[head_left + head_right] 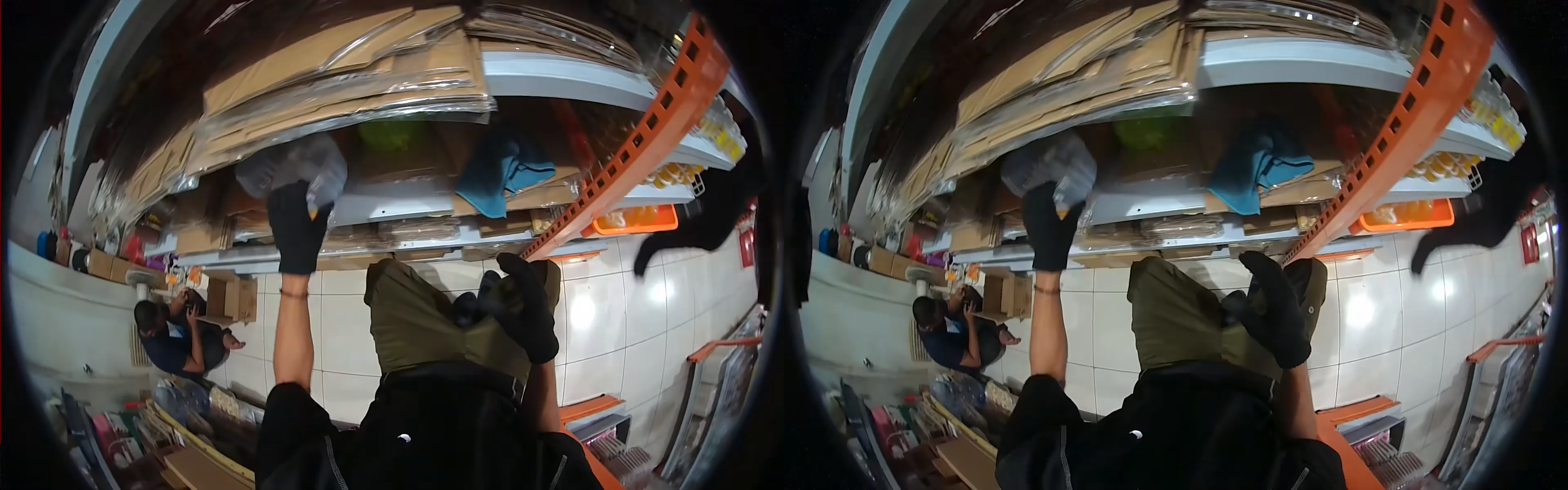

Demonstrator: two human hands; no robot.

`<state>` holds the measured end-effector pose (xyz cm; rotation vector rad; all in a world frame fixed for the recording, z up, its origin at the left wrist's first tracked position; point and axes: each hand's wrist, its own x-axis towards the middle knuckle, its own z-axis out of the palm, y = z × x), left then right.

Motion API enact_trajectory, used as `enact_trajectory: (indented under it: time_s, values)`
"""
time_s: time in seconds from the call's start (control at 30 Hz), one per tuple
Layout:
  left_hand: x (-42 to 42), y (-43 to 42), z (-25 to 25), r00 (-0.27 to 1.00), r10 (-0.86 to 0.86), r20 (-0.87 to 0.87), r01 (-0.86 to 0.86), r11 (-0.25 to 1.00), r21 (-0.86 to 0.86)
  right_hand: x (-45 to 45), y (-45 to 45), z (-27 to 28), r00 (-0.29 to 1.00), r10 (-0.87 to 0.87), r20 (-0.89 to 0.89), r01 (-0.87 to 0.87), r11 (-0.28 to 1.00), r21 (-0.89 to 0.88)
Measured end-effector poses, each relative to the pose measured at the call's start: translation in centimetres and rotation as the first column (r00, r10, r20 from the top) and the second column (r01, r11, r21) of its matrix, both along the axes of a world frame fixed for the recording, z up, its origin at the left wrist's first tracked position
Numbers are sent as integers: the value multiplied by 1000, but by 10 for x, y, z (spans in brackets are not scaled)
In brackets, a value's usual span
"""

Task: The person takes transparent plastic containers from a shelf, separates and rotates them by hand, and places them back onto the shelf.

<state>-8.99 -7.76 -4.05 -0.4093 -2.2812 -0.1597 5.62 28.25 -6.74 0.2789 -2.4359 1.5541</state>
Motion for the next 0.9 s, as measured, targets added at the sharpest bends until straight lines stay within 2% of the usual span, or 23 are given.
enact_trajectory:
  time_s: [0.03, 0.17, 0.3, 0.37, 0.4, 0.5, 0.6, 0.73, 0.83, 0.9]
  values:
    - [-16, -6, 0, 999, 0, -48, -4, 996, -94, -1, -4, 1, 1000, 23, 19, -22, 999, -26]
    - [-77, -36, -19, 976, 100, 192, -36, 950, -311, 1, -20, 1, 995, 89, 54, -84, 993, -82]
    - [-104, -46, -19, 962, 141, 234, -57, 941, -334, 3, -15, -16, 988, 149, 34, -147, 988, -56]
    - [-103, -54, -10, 969, 104, 224, -18, 935, -354, -1, -13, -22, 987, 132, -95, -128, 991, 46]
    - [-102, -59, -9, 982, -11, 188, 66, 955, -288, -1, -13, -21, 984, 131, -120, -125, 991, 58]
    - [-104, -69, 1, 981, -16, 194, 51, 982, -180, 2, -15, -13, 985, 122, -119, -120, 992, 28]
    - [-111, -109, -3, 964, 175, 201, -141, 975, -174, 2, -14, -11, 990, 125, -69, -124, 992, 9]
    - [-98, -144, 15, 847, 416, 331, -356, 906, -229, 1, -12, -21, 983, 141, -116, -143, 990, -7]
    - [-94, -151, 31, 722, 450, 526, -366, 893, -262, 1, -12, -24, 984, 146, -100, -146, 989, 12]
    - [-94, -156, 30, 777, 415, 474, -318, 907, -275, 2, -15, -23, 987, 158, -44, -159, 986, -39]
